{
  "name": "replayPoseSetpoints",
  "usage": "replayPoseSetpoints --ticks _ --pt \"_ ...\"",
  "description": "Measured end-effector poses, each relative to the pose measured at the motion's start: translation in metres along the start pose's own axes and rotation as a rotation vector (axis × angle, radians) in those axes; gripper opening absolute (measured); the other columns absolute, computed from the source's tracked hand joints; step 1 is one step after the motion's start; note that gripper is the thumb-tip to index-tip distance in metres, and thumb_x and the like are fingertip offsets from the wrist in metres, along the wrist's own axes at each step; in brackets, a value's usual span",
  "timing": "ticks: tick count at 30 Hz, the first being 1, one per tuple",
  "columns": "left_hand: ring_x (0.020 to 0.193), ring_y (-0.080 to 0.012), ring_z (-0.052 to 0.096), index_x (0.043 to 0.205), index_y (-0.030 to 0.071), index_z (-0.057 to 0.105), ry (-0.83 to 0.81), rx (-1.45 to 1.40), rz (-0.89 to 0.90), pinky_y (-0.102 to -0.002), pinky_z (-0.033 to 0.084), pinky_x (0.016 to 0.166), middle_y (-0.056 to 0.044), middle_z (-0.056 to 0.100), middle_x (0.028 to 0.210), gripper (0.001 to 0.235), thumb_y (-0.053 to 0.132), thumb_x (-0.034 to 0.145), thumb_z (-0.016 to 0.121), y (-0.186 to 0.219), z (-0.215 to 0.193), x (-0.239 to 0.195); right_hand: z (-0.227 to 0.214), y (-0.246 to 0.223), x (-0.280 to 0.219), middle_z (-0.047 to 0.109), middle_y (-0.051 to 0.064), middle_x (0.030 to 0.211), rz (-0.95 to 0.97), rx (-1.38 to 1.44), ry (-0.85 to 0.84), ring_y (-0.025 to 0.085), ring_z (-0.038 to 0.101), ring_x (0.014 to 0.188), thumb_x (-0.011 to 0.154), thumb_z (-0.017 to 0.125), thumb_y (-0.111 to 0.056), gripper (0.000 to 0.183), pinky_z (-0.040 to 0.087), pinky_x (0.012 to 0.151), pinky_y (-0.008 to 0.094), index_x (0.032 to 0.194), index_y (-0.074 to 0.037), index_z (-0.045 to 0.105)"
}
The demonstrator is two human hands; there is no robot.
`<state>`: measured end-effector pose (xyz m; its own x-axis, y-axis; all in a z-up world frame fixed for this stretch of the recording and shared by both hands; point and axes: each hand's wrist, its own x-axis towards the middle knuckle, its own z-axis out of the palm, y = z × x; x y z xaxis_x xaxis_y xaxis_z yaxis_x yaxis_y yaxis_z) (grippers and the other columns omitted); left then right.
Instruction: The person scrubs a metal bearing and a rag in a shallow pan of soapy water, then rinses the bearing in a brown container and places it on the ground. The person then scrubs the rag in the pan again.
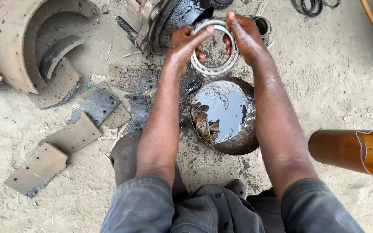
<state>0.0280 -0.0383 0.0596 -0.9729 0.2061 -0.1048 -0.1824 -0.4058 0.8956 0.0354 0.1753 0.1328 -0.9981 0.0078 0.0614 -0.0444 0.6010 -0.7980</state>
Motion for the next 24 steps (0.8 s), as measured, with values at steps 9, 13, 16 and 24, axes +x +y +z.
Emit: replayPoseSetpoints --ticks 9,13,16,24 --pt "0.055 -0.0088 0.056 0.103 0.005 0.063 0.314 -0.526 0.235 -0.023 0.05 0.043 -0.009 0.066 0.084 0.047 0.032 0.077 0.092 -0.015 0.033 -0.01 0.095 0.001 -0.05 0.058 0.006 0.086 0.015 1.076 0.406 0.019 0.063 0.075 0.099 0.053 -0.061 0.062 0.062 0.072 0.038 0.129 -0.007 0.053" --pt "0.067 -0.0135 0.067 0.106 0.008 0.06 0.137 -0.491 0.396 -0.028 0.063 0.059 -0.007 0.067 0.088 0.053 0.041 0.077 0.089 -0.021 0.028 -0.004 0.09 0.004 -0.031 0.059 0.001 0.086 -0.218 0.771 0.541 0.011 0.06 0.07 0.103 0.055 -0.058 0.061 0.057 0.062 0.03 0.131 -0.004 0.054" --pt "0.095 -0.0087 0.072 0.116 0.012 0.058 0.259 -0.437 0.713 -0.027 0.069 0.079 0.0 0.064 0.107 0.06 0.058 0.085 0.08 -0.025 0.028 0.01 0.071 0.006 -0.015 0.062 0.008 0.086 -0.506 0.722 0.405 0.014 0.06 0.07 0.11 0.061 -0.052 0.058 0.054 0.063 0.031 0.131 0.001 0.055" --pt "0.065 -0.0226 0.058 0.133 -0.005 0.059 0.591 -0.169 -0.102 -0.037 0.05 0.058 -0.015 0.063 0.078 0.089 0.071 0.087 0.069 -0.052 0.006 0.035 0.097 0.023 0.023 0.06 0.004 0.072 0.142 0.399 0.351 0.012 0.057 0.056 0.098 0.058 -0.059 0.067 0.052 0.049 0.029 0.123 0.004 0.063"
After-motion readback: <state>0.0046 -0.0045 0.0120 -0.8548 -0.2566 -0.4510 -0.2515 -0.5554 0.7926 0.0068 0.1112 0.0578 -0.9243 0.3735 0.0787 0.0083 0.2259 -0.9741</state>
